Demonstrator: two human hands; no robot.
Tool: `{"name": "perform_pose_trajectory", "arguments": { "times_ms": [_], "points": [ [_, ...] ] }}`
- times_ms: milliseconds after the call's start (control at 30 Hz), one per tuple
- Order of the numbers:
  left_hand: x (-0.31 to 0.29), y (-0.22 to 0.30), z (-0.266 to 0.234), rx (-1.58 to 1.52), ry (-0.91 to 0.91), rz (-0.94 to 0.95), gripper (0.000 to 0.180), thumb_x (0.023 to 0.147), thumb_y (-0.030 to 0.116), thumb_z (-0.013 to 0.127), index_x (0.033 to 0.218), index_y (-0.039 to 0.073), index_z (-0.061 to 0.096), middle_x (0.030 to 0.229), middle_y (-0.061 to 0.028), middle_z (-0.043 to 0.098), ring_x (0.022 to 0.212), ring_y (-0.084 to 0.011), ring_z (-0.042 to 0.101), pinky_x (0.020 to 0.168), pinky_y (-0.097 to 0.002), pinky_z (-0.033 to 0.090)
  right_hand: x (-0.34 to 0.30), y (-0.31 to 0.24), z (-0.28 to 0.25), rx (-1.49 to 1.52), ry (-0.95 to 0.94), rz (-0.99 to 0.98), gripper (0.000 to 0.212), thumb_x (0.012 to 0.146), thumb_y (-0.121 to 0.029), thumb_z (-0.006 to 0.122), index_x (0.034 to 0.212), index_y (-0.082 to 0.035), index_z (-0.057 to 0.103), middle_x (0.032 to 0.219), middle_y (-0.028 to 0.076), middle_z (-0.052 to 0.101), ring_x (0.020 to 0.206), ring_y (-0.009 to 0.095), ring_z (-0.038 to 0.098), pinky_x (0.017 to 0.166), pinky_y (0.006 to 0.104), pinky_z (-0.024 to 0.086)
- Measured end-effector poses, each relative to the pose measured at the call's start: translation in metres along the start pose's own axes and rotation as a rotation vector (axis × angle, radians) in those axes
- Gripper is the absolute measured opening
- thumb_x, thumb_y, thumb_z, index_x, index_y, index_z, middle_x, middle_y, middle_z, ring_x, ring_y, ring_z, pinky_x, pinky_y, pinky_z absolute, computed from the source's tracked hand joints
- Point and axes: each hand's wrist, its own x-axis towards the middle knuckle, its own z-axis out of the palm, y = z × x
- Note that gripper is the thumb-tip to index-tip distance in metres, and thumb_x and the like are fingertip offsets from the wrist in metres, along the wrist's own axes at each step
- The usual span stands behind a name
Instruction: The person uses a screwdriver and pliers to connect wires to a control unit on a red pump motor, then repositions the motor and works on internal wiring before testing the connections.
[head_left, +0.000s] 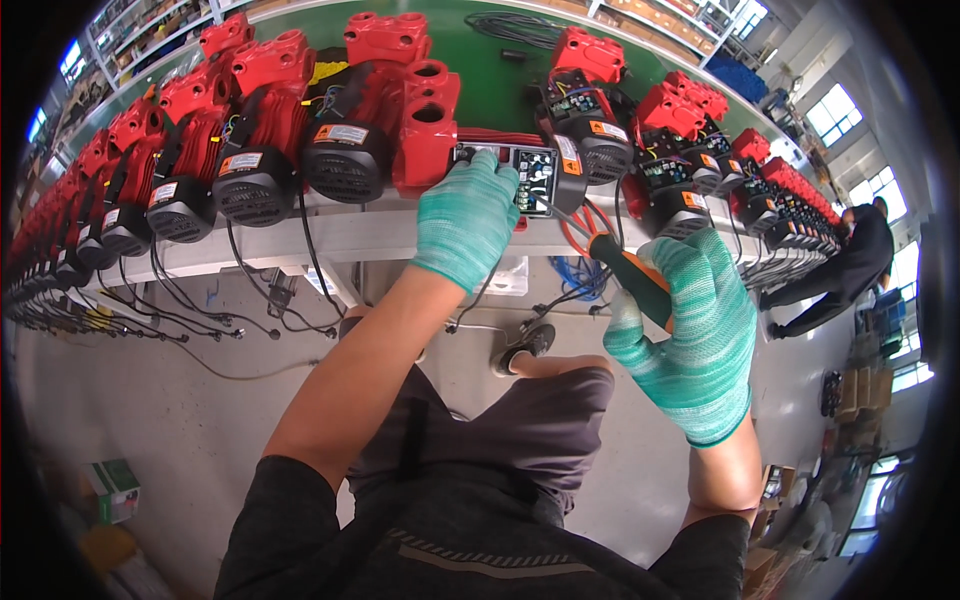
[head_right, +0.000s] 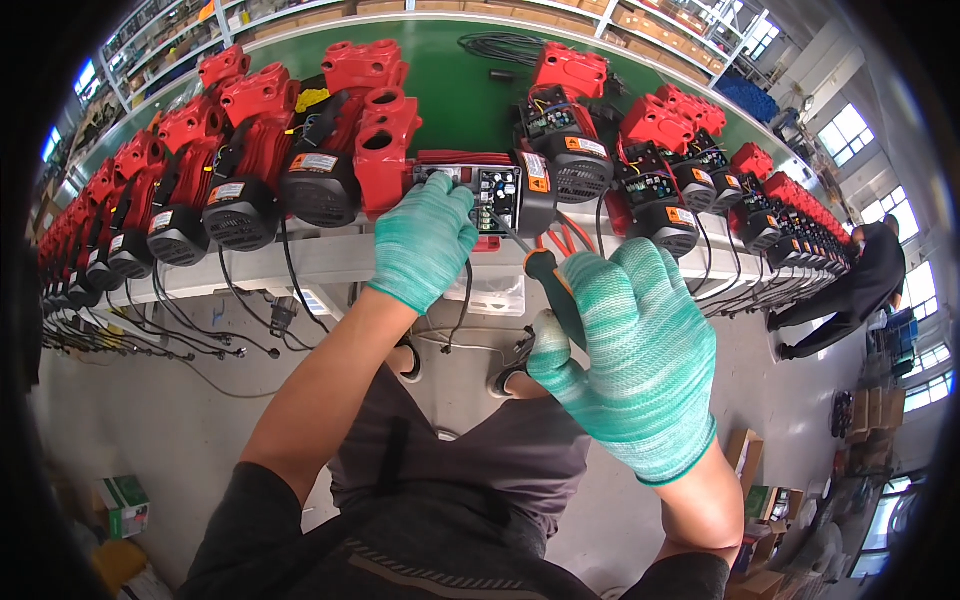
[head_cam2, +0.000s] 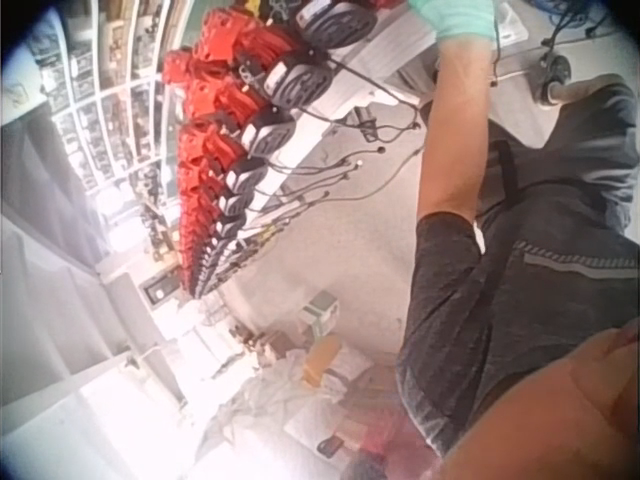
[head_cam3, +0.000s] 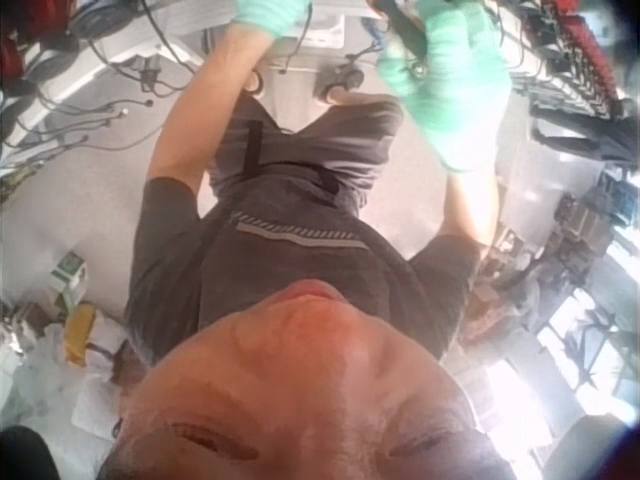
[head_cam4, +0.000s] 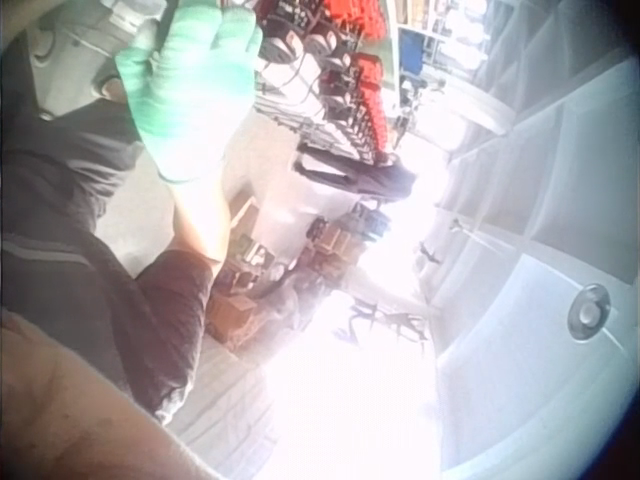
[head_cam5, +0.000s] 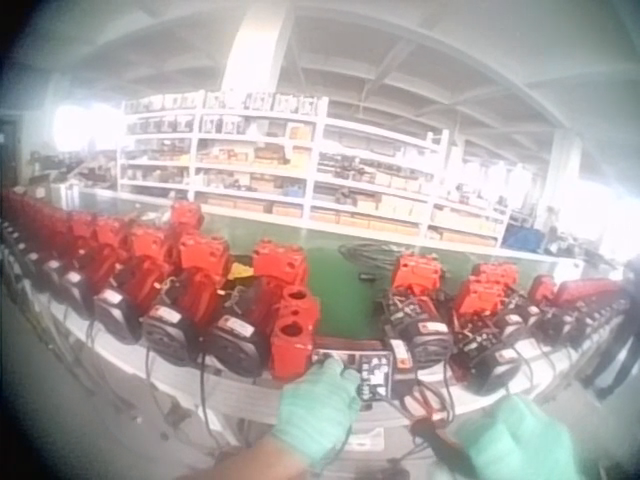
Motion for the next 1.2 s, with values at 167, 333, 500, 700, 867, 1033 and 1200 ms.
{"name": "perform_pose_trajectory", "arguments": {
  "times_ms": [167, 333, 500, 700, 867, 1033, 1200],
  "points": [
    [0.004, 0.001, -0.005, 0.030, -0.076, -0.015, 0.027, 0.080, 0.017, 0.071, 0.105, 0.007, 0.067, 0.110, -0.0112, 0.061, 0.100, -0.0303, 0.065, 0.083, -0.0435, 0.057, 0.001, -0.001, -0.001, -0.020, -0.016, -0.023, 0.043, 0.073, -0.016, 0.078, 0.114, -0.011, 0.069, 0.093, 0.009, 0.058, 0.082, 0.032, 0.062, 0.065, 0.0412, 0.054],
    [0.006, 0.001, -0.006, 0.029, -0.095, 0.005, 0.027, 0.081, 0.017, 0.071, 0.106, 0.007, 0.067, 0.110, -0.0115, 0.061, 0.100, -0.0305, 0.065, 0.084, -0.0438, 0.056, -0.001, -0.002, 0.001, -0.001, -0.005, 0.010, 0.046, 0.069, -0.014, 0.077, 0.114, -0.011, 0.070, 0.091, 0.008, 0.056, 0.081, 0.030, 0.062, 0.063, 0.0401, 0.053],
    [0.008, -0.003, -0.004, 0.051, -0.093, 0.066, 0.030, 0.080, 0.016, 0.072, 0.109, 0.007, 0.069, 0.110, -0.0115, 0.062, 0.100, -0.0307, 0.065, 0.084, -0.0436, 0.056, 0.001, -0.001, 0.001, 0.044, 0.012, -0.028, 0.051, 0.066, -0.013, 0.076, 0.116, -0.011, 0.069, 0.092, 0.009, 0.056, 0.081, 0.031, 0.062, 0.064, 0.0405, 0.054],
    [0.007, -0.015, -0.005, -0.056, -0.094, 0.089, 0.027, 0.080, 0.014, 0.073, 0.105, 0.006, 0.070, 0.107, -0.0110, 0.062, 0.097, -0.0301, 0.066, 0.083, -0.0427, 0.056, 0.005, 0.000, -0.001, 0.079, -0.015, -0.017, 0.047, 0.072, -0.020, 0.077, 0.117, -0.011, 0.068, 0.095, 0.010, 0.056, 0.084, 0.031, 0.064, 0.063, 0.0407, 0.054],
    [0.005, -0.014, -0.009, -0.069, -0.101, 0.085, 0.027, 0.080, 0.013, 0.072, 0.106, 0.006, 0.071, 0.104, -0.0101, 0.062, 0.095, -0.0292, 0.066, 0.082, -0.0429, 0.055, 0.002, -0.007, -0.002, -0.102, -0.092, 0.039, 0.038, 0.079, -0.027, 0.076, 0.114, -0.012, 0.068, 0.095, 0.011, 0.055, 0.082, 0.030, 0.063, 0.059, 0.0410, 0.052],
    [0.005, -0.014, -0.005, -0.039, -0.080, 0.112, 0.027, 0.082, 0.015, 0.072, 0.109, 0.008, 0.071, 0.105, -0.0109, 0.061, 0.095, -0.0299, 0.066, 0.081, -0.0433, 0.056, 0.007, -0.004, -0.002, -0.006, -0.030, -0.035, 0.041, 0.079, -0.029, 0.075, 0.113, -0.009, 0.068, 0.096, 0.011, 0.054, 0.084, 0.032, 0.061, 0.060, 0.0408, 0.052],
    [0.011, 0.000, -0.013, 0.025, -0.134, 0.057, 0.026, 0.084, 0.018, 0.072, 0.107, 0.008, 0.070, 0.108, -0.0113, 0.061, 0.097, -0.0297, 0.067, 0.080, -0.0437, 0.057, 0.005, -0.005, -0.002, -0.011, 0.001, -0.010, 0.044, 0.082, -0.035, 0.079, 0.113, -0.007, 0.067, 0.094, 0.015, 0.062, 0.079, 0.034, 0.066, 0.061, 0.0415, 0.054]
  ]
}}
